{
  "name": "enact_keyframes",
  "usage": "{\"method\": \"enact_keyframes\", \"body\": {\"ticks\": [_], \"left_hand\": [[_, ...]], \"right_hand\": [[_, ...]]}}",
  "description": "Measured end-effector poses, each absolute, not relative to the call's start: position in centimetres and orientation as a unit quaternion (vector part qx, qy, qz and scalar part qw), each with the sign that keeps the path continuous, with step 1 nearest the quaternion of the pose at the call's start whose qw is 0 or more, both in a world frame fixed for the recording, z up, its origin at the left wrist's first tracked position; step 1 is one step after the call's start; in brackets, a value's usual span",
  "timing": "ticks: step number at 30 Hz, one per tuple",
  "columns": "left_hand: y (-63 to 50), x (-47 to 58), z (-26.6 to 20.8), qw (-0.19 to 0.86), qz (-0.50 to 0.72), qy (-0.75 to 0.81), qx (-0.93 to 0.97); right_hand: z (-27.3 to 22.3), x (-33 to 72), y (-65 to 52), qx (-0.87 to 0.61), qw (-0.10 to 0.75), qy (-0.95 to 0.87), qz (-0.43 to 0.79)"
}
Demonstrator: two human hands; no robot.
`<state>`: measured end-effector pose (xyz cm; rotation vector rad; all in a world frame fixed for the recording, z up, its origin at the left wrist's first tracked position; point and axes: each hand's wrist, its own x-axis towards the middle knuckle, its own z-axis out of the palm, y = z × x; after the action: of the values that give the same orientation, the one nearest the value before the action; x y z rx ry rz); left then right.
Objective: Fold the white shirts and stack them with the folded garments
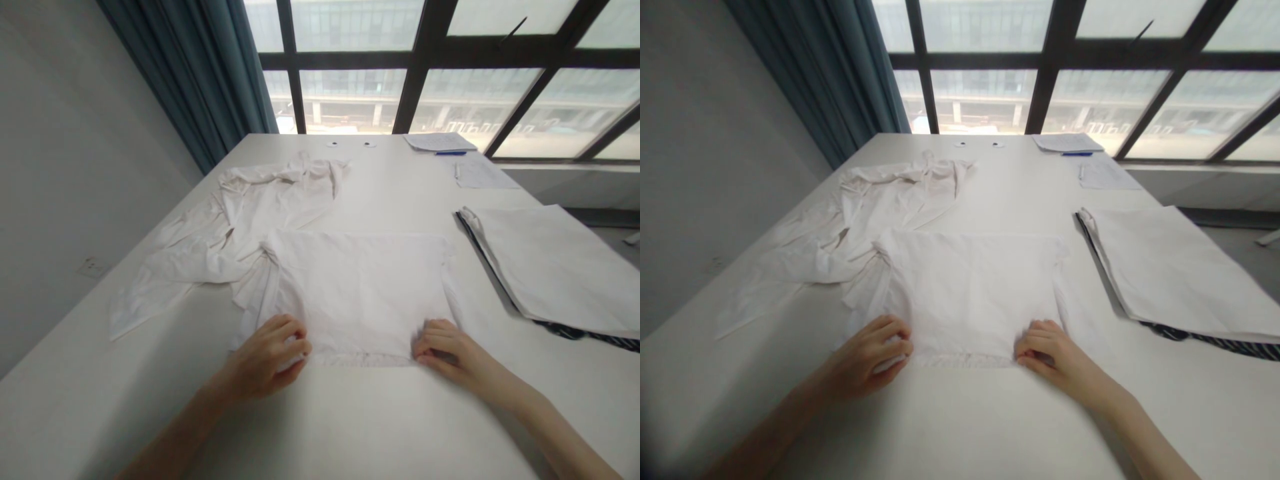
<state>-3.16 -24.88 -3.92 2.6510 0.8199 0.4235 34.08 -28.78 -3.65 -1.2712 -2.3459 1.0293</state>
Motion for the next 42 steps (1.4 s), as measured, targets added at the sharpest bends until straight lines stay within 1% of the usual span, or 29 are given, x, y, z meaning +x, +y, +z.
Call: {"method": "enact_keyframes", "body": {"ticks": [3,6,10,13,15,17,20,23,32,36,39,42], "left_hand": [[-24.8,-3.2,-3.6,0.168,0.156,0.295,0.928],[-24.4,-3.1,-3.1,0.150,0.159,0.300,0.929],[-23.4,-1.1,-2.3,0.105,0.157,0.300,0.935],[-22.7,1.4,-2.7,0.058,0.154,0.304,0.938],[-22.4,2.7,-3.7,0.034,0.137,0.302,0.943],[-22.3,3.4,-4.9,0.018,0.111,0.295,0.949],[-22.6,3.4,-6.5,0.012,0.078,0.288,0.954],[-23.3,2.9,-6.8,0.013,0.064,0.287,0.956],[-27.1,1.9,-5.8,0.039,0.025,0.309,0.950],[-27.6,0.2,-5.6,0.072,0.020,0.311,0.947],[-26.6,-0.7,-5.0,0.110,0.041,0.312,0.943],[-23.8,-0.6,-4.2,0.117,0.085,0.340,0.929]], "right_hand": [[-3.0,34.3,-29.0,-0.460,0.132,-0.798,0.368],[-2.1,34.2,-29.0,-0.495,0.150,-0.786,0.338],[-1.8,32.6,-27.8,-0.471,0.210,-0.823,0.239],[-3.1,30.5,-26.6,-0.464,0.235,-0.841,0.147],[-4.4,29.3,-26.1,-0.468,0.212,-0.853,0.093],[-5.8,28.5,-25.9,-0.461,0.165,-0.870,0.053],[-7.1,28.3,-26.2,-0.449,0.103,-0.887,0.024],[-7.3,28.6,-26.7,-0.440,0.078,-0.894,0.022],[-6.4,29.8,-30.5,-0.412,0.058,-0.909,0.025],[-5.9,31.0,-31.7,-0.414,0.065,-0.906,0.064],[-5.0,31.7,-31.1,-0.443,0.089,-0.881,0.141],[-3.7,31.6,-28.8,-0.484,0.158,-0.844,0.169]]}}
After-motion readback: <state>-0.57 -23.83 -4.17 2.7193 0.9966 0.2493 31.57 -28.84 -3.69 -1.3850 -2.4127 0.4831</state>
